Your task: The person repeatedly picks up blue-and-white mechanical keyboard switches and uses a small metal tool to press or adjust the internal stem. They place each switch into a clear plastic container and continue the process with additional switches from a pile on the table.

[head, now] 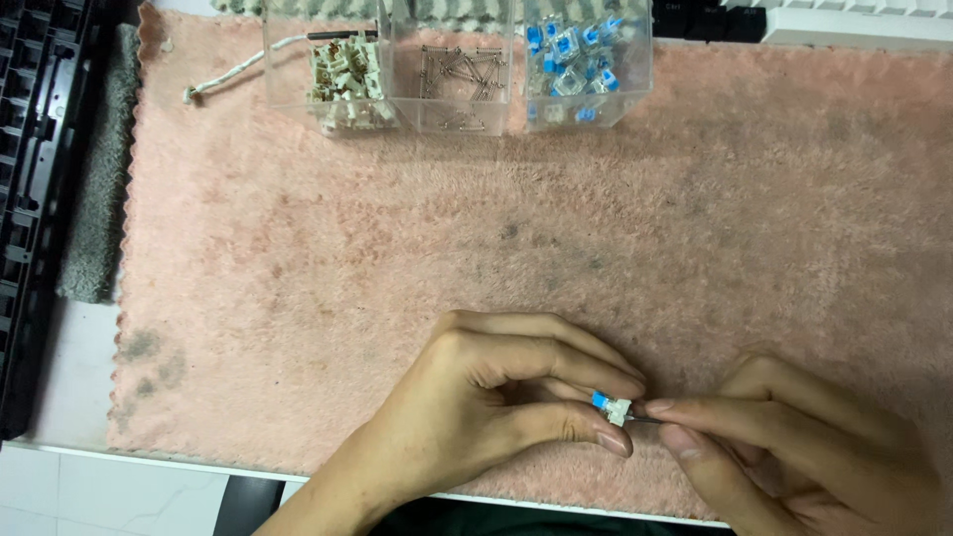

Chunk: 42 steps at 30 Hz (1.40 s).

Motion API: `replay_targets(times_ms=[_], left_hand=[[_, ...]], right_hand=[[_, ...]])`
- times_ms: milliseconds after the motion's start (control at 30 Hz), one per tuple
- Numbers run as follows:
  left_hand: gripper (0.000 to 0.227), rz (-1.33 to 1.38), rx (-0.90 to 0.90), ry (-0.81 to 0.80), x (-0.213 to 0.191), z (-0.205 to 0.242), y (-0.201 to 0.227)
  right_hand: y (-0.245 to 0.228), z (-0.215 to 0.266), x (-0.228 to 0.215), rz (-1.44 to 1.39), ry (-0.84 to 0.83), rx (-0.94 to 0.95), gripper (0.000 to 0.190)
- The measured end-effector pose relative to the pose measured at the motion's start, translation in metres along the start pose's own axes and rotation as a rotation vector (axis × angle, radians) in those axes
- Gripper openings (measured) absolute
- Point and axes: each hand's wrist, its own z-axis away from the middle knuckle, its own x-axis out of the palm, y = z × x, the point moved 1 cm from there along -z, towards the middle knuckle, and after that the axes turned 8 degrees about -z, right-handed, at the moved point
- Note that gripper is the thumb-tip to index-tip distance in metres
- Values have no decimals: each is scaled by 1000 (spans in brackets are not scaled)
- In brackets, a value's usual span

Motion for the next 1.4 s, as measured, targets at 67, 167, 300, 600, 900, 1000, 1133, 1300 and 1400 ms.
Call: replay_targets(times_ms=[67,167,300,600,900,1000,1133,1300,1400], left_hand=[[26,-4,1,-2,0,0,0],[25,-14,20,-18,1,1,-3],[27,-41,67,-91,2,1,-2],[32,-113,101,-84,6,4,-7],[26,-172,96,-30,13,4,-8],[29,-203,94,-32,13,4,-9],[26,-206,88,-6,14,3,-11],[27,-155,73,-29,12,1,-8],[26,-165,75,-64,13,0,-8]], right_hand=[[-3,-1,-2,35,-15,16,28],[-3,-4,-7,79,-61,24,26],[10,-1,-10,133,-163,-14,21],[1,1,-3,82,-149,191,17],[-13,18,26,-77,82,369,14],[-24,6,34,-17,185,218,11],[-13,8,41,-35,240,119,6],[1,14,27,59,71,19,12],[-15,0,19,74,62,51,10]])
